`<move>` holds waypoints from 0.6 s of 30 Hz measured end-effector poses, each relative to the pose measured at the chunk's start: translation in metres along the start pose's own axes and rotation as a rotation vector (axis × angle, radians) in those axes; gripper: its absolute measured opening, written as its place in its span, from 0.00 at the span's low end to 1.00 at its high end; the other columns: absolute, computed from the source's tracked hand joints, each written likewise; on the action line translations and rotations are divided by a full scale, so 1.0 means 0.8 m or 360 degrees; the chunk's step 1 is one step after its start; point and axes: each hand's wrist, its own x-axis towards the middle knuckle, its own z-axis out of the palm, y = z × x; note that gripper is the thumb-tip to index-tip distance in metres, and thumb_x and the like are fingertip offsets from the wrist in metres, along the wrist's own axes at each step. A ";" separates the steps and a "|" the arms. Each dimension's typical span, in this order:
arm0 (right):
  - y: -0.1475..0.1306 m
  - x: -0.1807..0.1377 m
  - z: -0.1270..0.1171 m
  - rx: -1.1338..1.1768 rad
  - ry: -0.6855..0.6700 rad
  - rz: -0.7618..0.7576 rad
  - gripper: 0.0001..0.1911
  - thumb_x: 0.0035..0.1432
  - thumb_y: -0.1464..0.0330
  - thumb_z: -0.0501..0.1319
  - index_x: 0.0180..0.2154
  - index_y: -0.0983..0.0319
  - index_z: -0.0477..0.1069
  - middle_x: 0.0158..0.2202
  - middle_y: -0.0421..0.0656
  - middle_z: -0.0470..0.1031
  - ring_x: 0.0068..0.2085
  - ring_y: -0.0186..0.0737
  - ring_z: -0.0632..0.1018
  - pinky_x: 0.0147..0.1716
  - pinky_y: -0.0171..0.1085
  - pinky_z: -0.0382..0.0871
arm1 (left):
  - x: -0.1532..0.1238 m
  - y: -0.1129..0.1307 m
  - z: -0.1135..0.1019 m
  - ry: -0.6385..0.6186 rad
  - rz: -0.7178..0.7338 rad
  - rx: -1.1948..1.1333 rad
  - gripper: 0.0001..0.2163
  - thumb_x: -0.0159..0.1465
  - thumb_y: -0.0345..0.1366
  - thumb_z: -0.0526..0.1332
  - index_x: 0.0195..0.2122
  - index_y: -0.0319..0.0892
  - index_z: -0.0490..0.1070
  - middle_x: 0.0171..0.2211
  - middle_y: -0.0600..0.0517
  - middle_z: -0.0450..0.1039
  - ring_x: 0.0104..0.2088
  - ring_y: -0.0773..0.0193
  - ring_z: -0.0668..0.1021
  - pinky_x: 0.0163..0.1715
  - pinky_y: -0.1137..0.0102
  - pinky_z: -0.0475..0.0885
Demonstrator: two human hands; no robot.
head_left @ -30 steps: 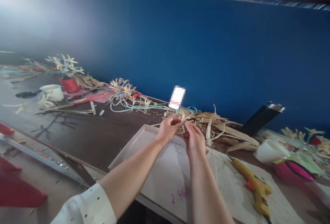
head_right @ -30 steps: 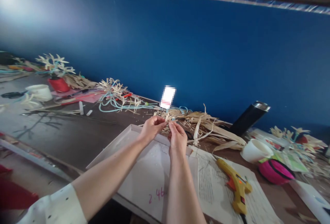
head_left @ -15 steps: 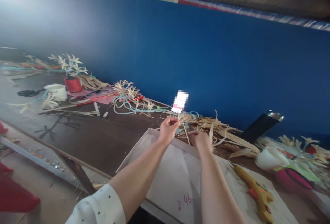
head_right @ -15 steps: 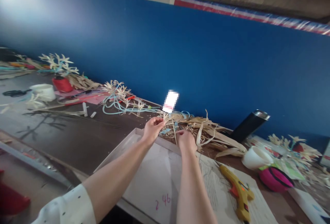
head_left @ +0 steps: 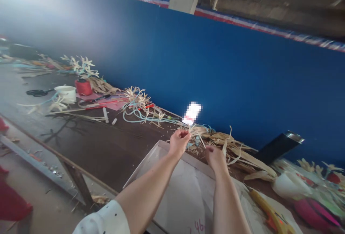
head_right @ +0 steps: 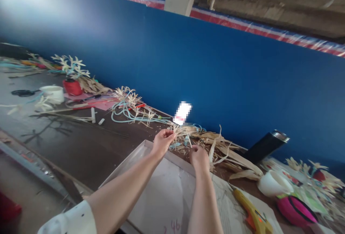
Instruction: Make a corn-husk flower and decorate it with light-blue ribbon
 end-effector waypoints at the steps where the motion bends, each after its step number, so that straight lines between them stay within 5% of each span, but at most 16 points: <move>1: 0.002 -0.002 -0.002 0.0008 0.0017 -0.0004 0.16 0.50 0.66 0.53 0.38 0.59 0.75 0.37 0.47 0.76 0.41 0.46 0.74 0.37 0.37 0.63 | -0.001 0.001 0.000 0.0006 -0.0009 0.0001 0.10 0.49 0.37 0.63 0.29 0.37 0.69 0.23 0.52 0.71 0.24 0.70 0.71 0.24 0.75 0.64; 6: 0.008 -0.010 -0.017 -0.0008 0.0086 0.0056 0.18 0.53 0.63 0.48 0.35 0.62 0.74 0.35 0.51 0.75 0.39 0.49 0.74 0.34 0.38 0.61 | -0.006 0.011 0.000 0.0051 -0.0038 0.0033 0.09 0.48 0.36 0.63 0.28 0.37 0.70 0.21 0.53 0.70 0.22 0.71 0.70 0.22 0.76 0.62; 13: 0.023 -0.016 -0.034 -0.0099 -0.0267 -0.0192 0.16 0.52 0.58 0.51 0.24 0.58 0.73 0.26 0.45 0.74 0.30 0.43 0.72 0.28 0.36 0.58 | -0.004 0.008 -0.001 0.0100 0.0034 0.0082 0.10 0.48 0.37 0.63 0.29 0.37 0.70 0.22 0.53 0.70 0.23 0.71 0.70 0.24 0.76 0.63; 18: 0.023 -0.022 -0.041 0.0157 0.0160 -0.0132 0.17 0.53 0.55 0.53 0.31 0.57 0.74 0.28 0.46 0.75 0.29 0.43 0.73 0.27 0.37 0.59 | -0.001 0.005 -0.002 0.0122 0.0022 0.0078 0.11 0.48 0.37 0.64 0.29 0.37 0.70 0.20 0.55 0.68 0.20 0.73 0.67 0.22 0.77 0.61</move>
